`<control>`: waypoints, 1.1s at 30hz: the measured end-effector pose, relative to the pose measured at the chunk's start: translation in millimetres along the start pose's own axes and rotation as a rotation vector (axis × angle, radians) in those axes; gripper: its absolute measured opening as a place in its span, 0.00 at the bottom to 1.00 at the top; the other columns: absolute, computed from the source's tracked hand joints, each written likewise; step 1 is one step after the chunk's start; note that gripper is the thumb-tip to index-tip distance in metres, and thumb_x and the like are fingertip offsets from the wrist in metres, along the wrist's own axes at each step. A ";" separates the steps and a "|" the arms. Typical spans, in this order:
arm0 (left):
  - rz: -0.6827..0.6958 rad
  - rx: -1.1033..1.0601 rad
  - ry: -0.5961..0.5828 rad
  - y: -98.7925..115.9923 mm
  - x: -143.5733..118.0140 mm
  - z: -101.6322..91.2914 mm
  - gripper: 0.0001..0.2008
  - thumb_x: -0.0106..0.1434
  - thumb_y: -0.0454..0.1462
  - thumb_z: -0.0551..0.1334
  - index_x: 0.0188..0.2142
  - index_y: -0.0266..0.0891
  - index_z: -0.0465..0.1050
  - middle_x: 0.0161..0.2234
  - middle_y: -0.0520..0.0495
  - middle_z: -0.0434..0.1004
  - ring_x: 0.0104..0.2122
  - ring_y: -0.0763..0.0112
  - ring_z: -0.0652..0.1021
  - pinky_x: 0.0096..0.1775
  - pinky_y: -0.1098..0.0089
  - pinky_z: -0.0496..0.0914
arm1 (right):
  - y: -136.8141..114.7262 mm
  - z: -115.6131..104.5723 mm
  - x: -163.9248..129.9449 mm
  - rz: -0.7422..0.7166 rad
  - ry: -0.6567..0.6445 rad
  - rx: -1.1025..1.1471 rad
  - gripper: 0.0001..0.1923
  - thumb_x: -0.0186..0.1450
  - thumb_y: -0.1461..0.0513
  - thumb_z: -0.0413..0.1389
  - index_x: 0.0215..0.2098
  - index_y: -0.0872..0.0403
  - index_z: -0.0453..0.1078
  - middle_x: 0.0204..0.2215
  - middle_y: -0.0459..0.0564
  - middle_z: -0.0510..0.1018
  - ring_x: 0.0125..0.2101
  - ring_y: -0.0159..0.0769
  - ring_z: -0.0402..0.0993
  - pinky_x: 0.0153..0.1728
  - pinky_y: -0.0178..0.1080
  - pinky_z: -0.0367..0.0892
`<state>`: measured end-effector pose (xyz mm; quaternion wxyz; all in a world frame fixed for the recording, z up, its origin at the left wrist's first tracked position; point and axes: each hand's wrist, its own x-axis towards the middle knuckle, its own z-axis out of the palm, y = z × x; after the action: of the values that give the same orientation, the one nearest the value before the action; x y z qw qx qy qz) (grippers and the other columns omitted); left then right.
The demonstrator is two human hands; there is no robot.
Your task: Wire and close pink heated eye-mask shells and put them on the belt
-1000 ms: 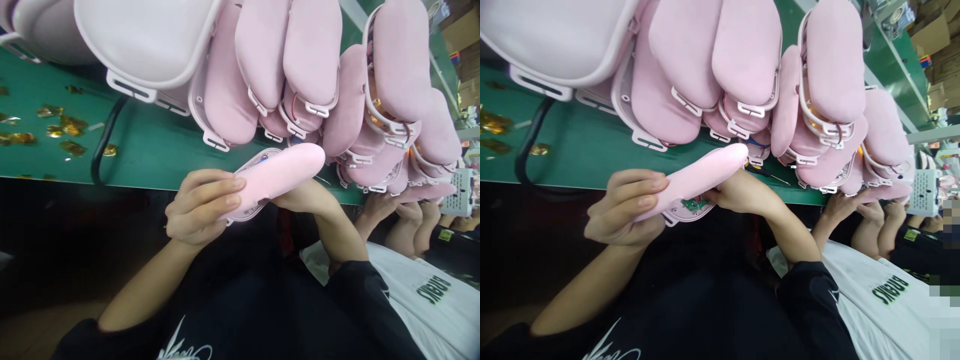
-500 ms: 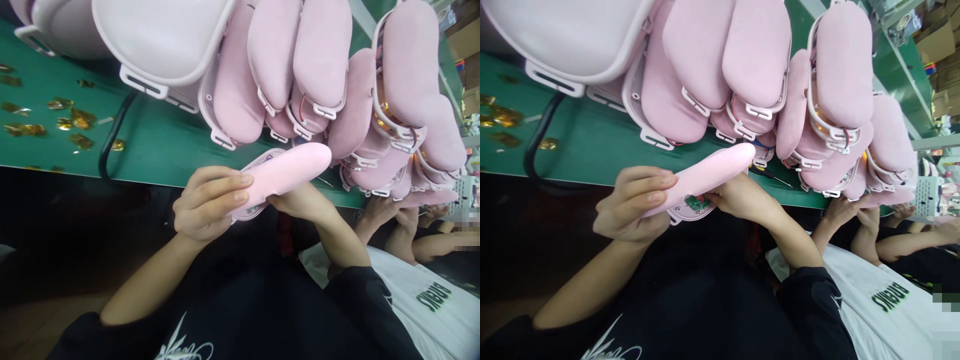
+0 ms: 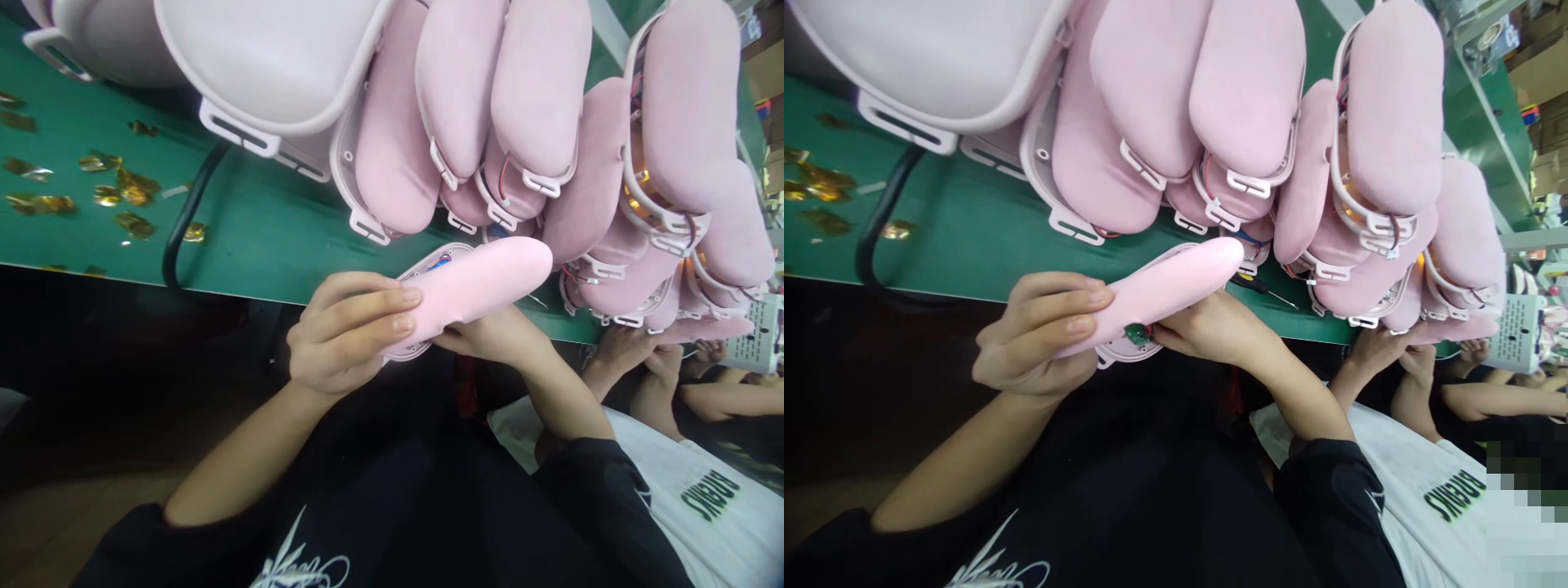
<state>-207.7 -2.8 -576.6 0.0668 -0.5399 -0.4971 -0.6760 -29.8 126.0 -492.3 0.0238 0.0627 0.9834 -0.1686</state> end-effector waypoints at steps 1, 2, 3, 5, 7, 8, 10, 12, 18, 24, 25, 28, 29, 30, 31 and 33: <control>0.003 -0.006 0.003 -0.2 -0.1 0.0 0.05 0.75 0.41 0.66 0.49 0.53 0.79 0.46 0.53 0.90 0.40 0.58 0.88 0.33 0.55 0.87 | 0.7 0.3 0.3 -0.004 -0.005 0.005 0.10 0.77 0.60 0.58 0.44 0.56 0.80 0.38 0.54 0.82 0.38 0.42 0.76 0.38 0.41 0.69; 0.008 -0.015 0.006 -0.5 -0.3 -0.1 0.06 0.75 0.41 0.66 0.49 0.52 0.79 0.47 0.53 0.90 0.41 0.58 0.89 0.33 0.55 0.87 | 1.6 0.8 0.6 -0.012 0.000 0.010 0.10 0.77 0.60 0.58 0.45 0.56 0.80 0.38 0.54 0.82 0.38 0.42 0.76 0.38 0.41 0.69; 0.014 -0.023 0.006 -0.8 -0.7 -0.1 0.06 0.75 0.40 0.66 0.50 0.52 0.80 0.48 0.52 0.90 0.41 0.58 0.89 0.34 0.55 0.87 | 2.6 1.5 1.0 -0.026 0.015 0.013 0.10 0.78 0.60 0.58 0.45 0.55 0.81 0.38 0.54 0.82 0.38 0.42 0.76 0.39 0.41 0.69; 0.020 -0.025 -0.001 -1.6 -1.7 -0.3 0.07 0.75 0.40 0.66 0.51 0.52 0.80 0.48 0.53 0.90 0.42 0.59 0.89 0.34 0.55 0.87 | 4.7 2.7 1.7 -0.072 0.065 0.013 0.10 0.78 0.60 0.57 0.46 0.55 0.81 0.39 0.53 0.83 0.40 0.42 0.77 0.41 0.41 0.70; 0.014 -0.009 -0.009 -2.2 -2.4 -0.6 0.08 0.76 0.40 0.64 0.51 0.54 0.80 0.48 0.54 0.90 0.41 0.59 0.89 0.34 0.55 0.87 | 6.2 2.9 2.7 -0.123 0.106 0.005 0.10 0.78 0.61 0.57 0.47 0.56 0.81 0.40 0.53 0.83 0.40 0.41 0.78 0.42 0.41 0.71; 0.013 -0.006 -0.015 -2.3 -2.6 -0.6 0.08 0.76 0.40 0.64 0.51 0.55 0.79 0.48 0.54 0.90 0.41 0.59 0.89 0.33 0.55 0.87 | 6.6 2.4 3.3 -0.139 0.117 -0.005 0.11 0.79 0.61 0.56 0.48 0.56 0.81 0.40 0.53 0.83 0.41 0.41 0.78 0.43 0.41 0.70; 0.018 -0.022 -0.007 -2.1 -2.3 -0.2 0.08 0.76 0.40 0.65 0.52 0.54 0.80 0.48 0.53 0.90 0.41 0.59 0.89 0.33 0.55 0.86 | 6.9 0.3 4.7 -0.151 0.128 -0.036 0.11 0.79 0.61 0.56 0.48 0.56 0.80 0.39 0.53 0.83 0.40 0.40 0.77 0.42 0.41 0.70; 0.023 -0.036 0.010 -1.7 -1.8 0.6 0.08 0.75 0.39 0.66 0.52 0.52 0.80 0.48 0.52 0.90 0.42 0.59 0.89 0.34 0.56 0.86 | 6.4 -3.1 6.2 -0.164 0.125 -0.069 0.12 0.80 0.61 0.55 0.47 0.56 0.80 0.37 0.52 0.83 0.38 0.39 0.76 0.40 0.40 0.68; 0.044 -0.083 0.014 -1.3 -0.6 1.5 0.10 0.75 0.37 0.67 0.54 0.47 0.81 0.51 0.51 0.90 0.44 0.60 0.89 0.37 0.58 0.86 | 3.6 -13.4 9.1 -0.288 0.130 -0.191 0.15 0.78 0.64 0.52 0.38 0.55 0.80 0.28 0.47 0.78 0.29 0.35 0.69 0.31 0.40 0.59; 0.045 -0.129 0.000 2.2 6.8 0.1 0.08 0.74 0.35 0.67 0.51 0.40 0.81 0.49 0.44 0.90 0.46 0.60 0.88 0.41 0.60 0.87 | -14.1 5.0 3.2 -0.109 0.308 -0.140 0.16 0.76 0.56 0.58 0.34 0.55 0.79 0.26 0.48 0.79 0.26 0.36 0.71 0.26 0.40 0.63; 0.049 -0.131 -0.004 2.6 7.7 -0.2 0.08 0.75 0.35 0.66 0.51 0.39 0.81 0.49 0.44 0.90 0.46 0.59 0.88 0.41 0.60 0.87 | -18.9 10.9 1.5 -0.038 0.335 -0.140 0.16 0.76 0.55 0.59 0.34 0.54 0.78 0.26 0.48 0.79 0.26 0.36 0.72 0.26 0.39 0.65; 0.052 -0.115 -0.014 2.8 8.8 -0.7 0.07 0.76 0.35 0.65 0.51 0.41 0.80 0.49 0.45 0.90 0.45 0.60 0.88 0.40 0.59 0.87 | -32.8 28.3 -2.4 0.148 0.413 -0.129 0.13 0.75 0.59 0.60 0.33 0.54 0.77 0.26 0.48 0.79 0.26 0.35 0.74 0.27 0.39 0.69; 0.055 -0.113 -0.014 2.7 8.8 -0.8 0.07 0.76 0.36 0.65 0.51 0.41 0.80 0.49 0.45 0.90 0.45 0.60 0.89 0.40 0.59 0.88 | -36.7 33.2 -3.0 0.186 0.443 -0.114 0.12 0.75 0.60 0.60 0.33 0.54 0.77 0.26 0.48 0.80 0.26 0.36 0.75 0.28 0.39 0.70; 0.060 -0.113 -0.014 2.6 8.7 -0.9 0.07 0.76 0.36 0.65 0.51 0.41 0.80 0.49 0.45 0.90 0.45 0.60 0.89 0.40 0.59 0.88 | -39.8 37.6 -3.1 0.209 0.481 -0.097 0.11 0.74 0.60 0.61 0.33 0.54 0.77 0.26 0.48 0.80 0.27 0.36 0.76 0.28 0.39 0.71; 0.064 -0.116 -0.014 2.5 8.7 -0.9 0.07 0.76 0.35 0.65 0.50 0.40 0.80 0.49 0.44 0.90 0.45 0.60 0.89 0.41 0.60 0.87 | -42.4 41.3 -2.9 0.225 0.523 -0.084 0.11 0.74 0.61 0.61 0.32 0.53 0.76 0.26 0.48 0.80 0.27 0.36 0.76 0.29 0.39 0.72; 0.068 -0.120 -0.010 2.7 8.9 -1.0 0.06 0.76 0.35 0.65 0.49 0.39 0.80 0.49 0.44 0.90 0.45 0.61 0.89 0.42 0.61 0.87 | -46.2 47.2 -1.8 0.247 0.601 -0.075 0.12 0.74 0.61 0.61 0.31 0.52 0.75 0.25 0.47 0.79 0.26 0.35 0.75 0.28 0.39 0.72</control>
<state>-210.2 -0.9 -567.8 0.0547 -0.5631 -0.4373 -0.6991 -32.8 66.8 -521.4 -0.2452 0.2274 0.9369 -0.1019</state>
